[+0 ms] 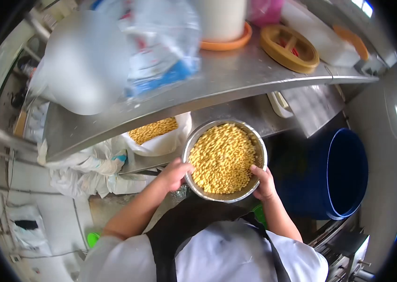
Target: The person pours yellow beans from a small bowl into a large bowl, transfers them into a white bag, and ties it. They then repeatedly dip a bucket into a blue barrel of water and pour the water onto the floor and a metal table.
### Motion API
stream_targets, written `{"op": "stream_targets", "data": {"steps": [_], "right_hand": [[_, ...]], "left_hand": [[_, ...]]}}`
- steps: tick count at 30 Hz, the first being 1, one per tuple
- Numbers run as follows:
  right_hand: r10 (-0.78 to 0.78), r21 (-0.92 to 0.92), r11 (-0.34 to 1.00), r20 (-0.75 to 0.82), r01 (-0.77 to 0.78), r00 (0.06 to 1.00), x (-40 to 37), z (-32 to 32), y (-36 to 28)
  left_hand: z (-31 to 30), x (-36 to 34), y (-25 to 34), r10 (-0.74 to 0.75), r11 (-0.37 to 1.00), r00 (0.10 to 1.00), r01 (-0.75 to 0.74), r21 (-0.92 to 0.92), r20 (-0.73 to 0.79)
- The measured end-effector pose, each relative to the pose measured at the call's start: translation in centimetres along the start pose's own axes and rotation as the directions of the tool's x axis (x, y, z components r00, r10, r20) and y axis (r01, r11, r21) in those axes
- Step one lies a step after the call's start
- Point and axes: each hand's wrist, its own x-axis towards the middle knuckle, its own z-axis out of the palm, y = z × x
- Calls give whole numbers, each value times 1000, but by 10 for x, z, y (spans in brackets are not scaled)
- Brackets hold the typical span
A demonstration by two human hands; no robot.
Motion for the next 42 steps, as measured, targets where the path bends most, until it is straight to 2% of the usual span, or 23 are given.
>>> {"op": "stream_targets", "data": {"steps": [4,5,6,7,8,11,12,14,16,18,19,21,22,24,26,28,31,33,34,36,38,40,42], "right_hand": [[-74,149,986,-27,77,997,5,39,3],[-73,166,983,-27,76,997,12,46,3],[-73,182,980,-29,77,997,18,56,1],[-84,158,984,-16,86,996,20,71,-3],[-113,112,987,1,112,994,23,87,-6],[-125,11,992,19,125,992,45,128,-10],[-110,-34,993,13,110,994,56,140,-9],[-124,-64,990,10,124,992,73,173,-8],[-30,-291,956,28,37,999,69,227,-10],[60,-396,918,84,-22,995,105,242,5],[151,-492,867,124,-71,981,113,257,9],[155,-464,879,55,-113,986,123,300,41],[156,-465,878,54,-113,986,130,316,60],[-61,-551,831,54,80,997,154,326,94],[-113,-558,818,84,141,990,183,305,108],[-164,-562,802,114,200,980,184,296,102],[-263,-464,840,101,280,959,184,271,82],[-635,-747,72,477,661,608,205,243,71],[-635,-749,70,475,659,609,195,251,61],[-473,-723,-356,686,592,553,176,268,39],[-472,-713,-366,696,598,540,180,283,46],[-382,-497,-443,858,747,344,186,292,52],[-375,-536,-276,824,798,424,174,321,54]], "left_hand": [[-8,6,66,386,913,919,-368,175,-82],[-13,1,87,578,774,805,-487,404,-138],[-26,-4,111,765,314,641,-290,904,-60],[-39,-8,127,928,19,355,-347,938,113],[-47,-13,133,938,26,332,-357,934,101],[-71,-43,154,926,-376,0,-53,925,376],[-79,-56,157,930,-368,-6,-52,928,369],[-89,-88,165,982,-83,178,71,994,70],[-123,-85,159,991,-36,136,153,988,15],[-148,-82,151,984,174,58,-182,968,-166],[-156,-75,148,984,179,52,-181,967,-173],[-163,-61,141,917,353,74,-611,709,-393],[-164,-63,141,916,354,74,-612,707,-395],[-162,-69,141,576,734,664,-677,-57,-476],[-170,-73,143,589,723,661,-688,-62,-465],[-187,-83,148,700,604,696,-698,-385,-163],[-183,-106,146,717,563,689,-662,-495,-105],[-190,-113,146,722,541,688,-625,-563,-70],[-198,-116,147,730,544,683,-589,-598,-9],[-202,-115,149,737,548,674,-548,-632,54],[-199,-110,160,738,511,665,-662,-549,-115],[-208,-92,161,753,457,642,-667,-589,-144],[-221,-79,159,766,400,620,-670,-625,-174]]}}
